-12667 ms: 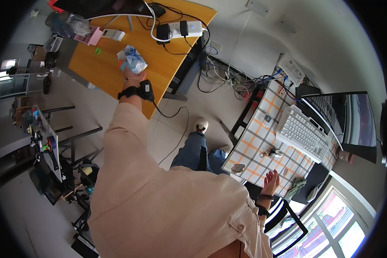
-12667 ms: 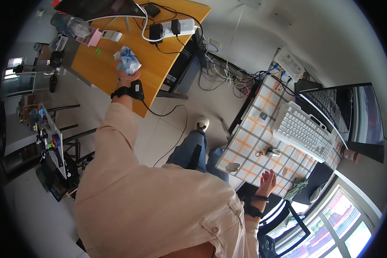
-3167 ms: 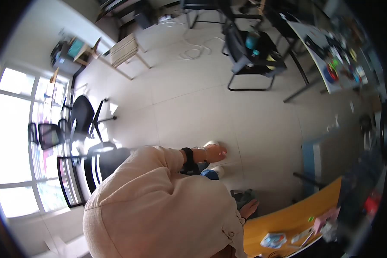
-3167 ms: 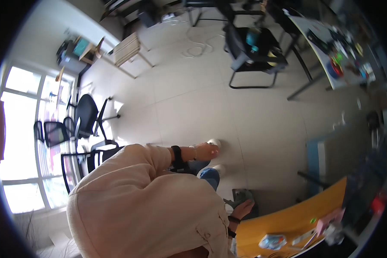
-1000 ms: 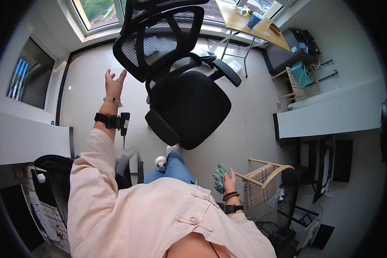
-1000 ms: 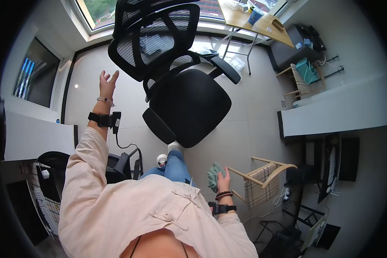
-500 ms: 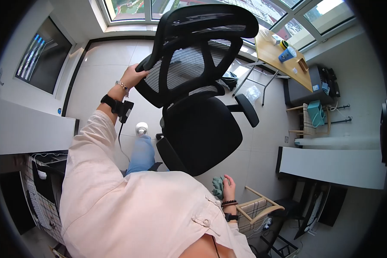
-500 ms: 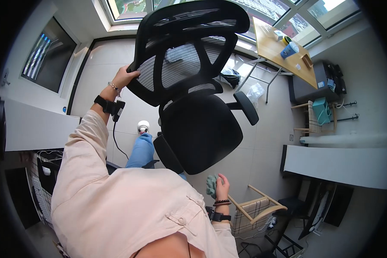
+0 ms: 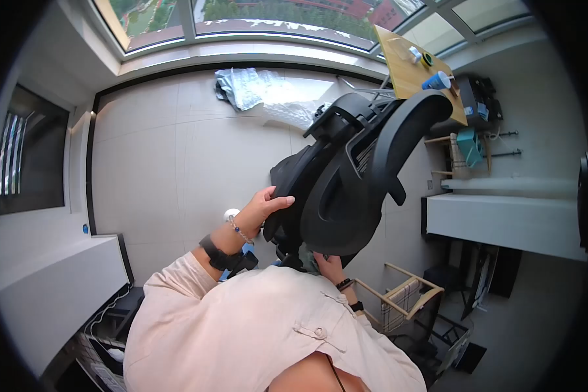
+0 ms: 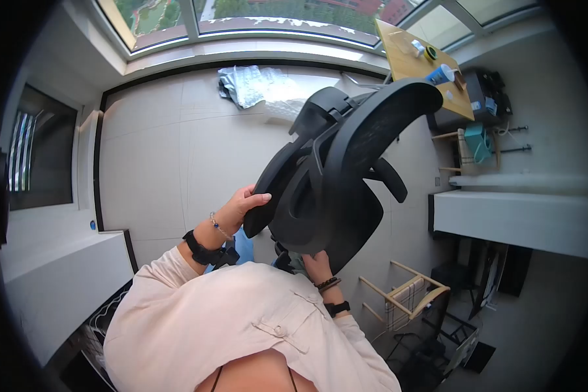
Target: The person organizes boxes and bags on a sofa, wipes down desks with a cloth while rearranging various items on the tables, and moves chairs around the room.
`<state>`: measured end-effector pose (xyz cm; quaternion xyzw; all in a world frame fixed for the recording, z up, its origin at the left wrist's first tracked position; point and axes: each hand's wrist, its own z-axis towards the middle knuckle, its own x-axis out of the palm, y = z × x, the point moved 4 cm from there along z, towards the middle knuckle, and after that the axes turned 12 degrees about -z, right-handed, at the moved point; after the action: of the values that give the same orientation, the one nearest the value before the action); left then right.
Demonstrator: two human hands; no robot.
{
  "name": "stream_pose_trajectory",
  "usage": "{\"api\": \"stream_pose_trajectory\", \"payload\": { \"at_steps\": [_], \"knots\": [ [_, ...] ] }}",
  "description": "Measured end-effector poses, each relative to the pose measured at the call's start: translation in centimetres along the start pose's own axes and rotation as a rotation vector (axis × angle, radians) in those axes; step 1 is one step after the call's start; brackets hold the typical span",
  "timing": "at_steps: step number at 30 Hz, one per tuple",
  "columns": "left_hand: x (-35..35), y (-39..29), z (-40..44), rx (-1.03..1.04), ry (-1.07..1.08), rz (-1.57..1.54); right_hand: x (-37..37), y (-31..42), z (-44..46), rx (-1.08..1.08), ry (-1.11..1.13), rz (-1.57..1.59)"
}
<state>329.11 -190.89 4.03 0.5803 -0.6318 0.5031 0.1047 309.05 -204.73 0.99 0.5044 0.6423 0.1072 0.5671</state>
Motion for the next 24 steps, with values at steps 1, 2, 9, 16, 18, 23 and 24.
{"api": "stream_pose_trajectory", "payload": {
  "at_steps": [1,2,9,16,18,23,24],
  "knots": [
    [0.0,-0.1,-0.1,-0.016,0.025,-0.018,0.6,-0.6,0.1,0.065,0.023,0.032],
    [0.6,-0.4,-0.5,-0.008,0.038,-0.014,2.0,-3.2,0.3,0.088,0.045,0.008],
    [1.1,-0.5,-0.1,-0.019,0.065,-0.093,0.8,1.3,0.5,0.226,0.111,-0.118],
    [-2.6,0.5,-0.3,0.065,-0.154,-0.091,0.9,-1.2,-1.8,0.192,0.067,-0.114],
    [-2.9,0.1,-1.4,0.056,-0.067,-0.006,0.7,-2.2,-2.9,0.208,0.049,-0.139],
    [-4.1,0.1,-3.0,0.124,-0.202,0.068,-0.4,-4.6,-5.2,0.273,-0.135,-0.07],
    [-4.6,-0.1,-3.2,0.175,-0.27,0.074,-0.3,-5.1,-5.5,0.287,-0.108,-0.043]
  ]
}}
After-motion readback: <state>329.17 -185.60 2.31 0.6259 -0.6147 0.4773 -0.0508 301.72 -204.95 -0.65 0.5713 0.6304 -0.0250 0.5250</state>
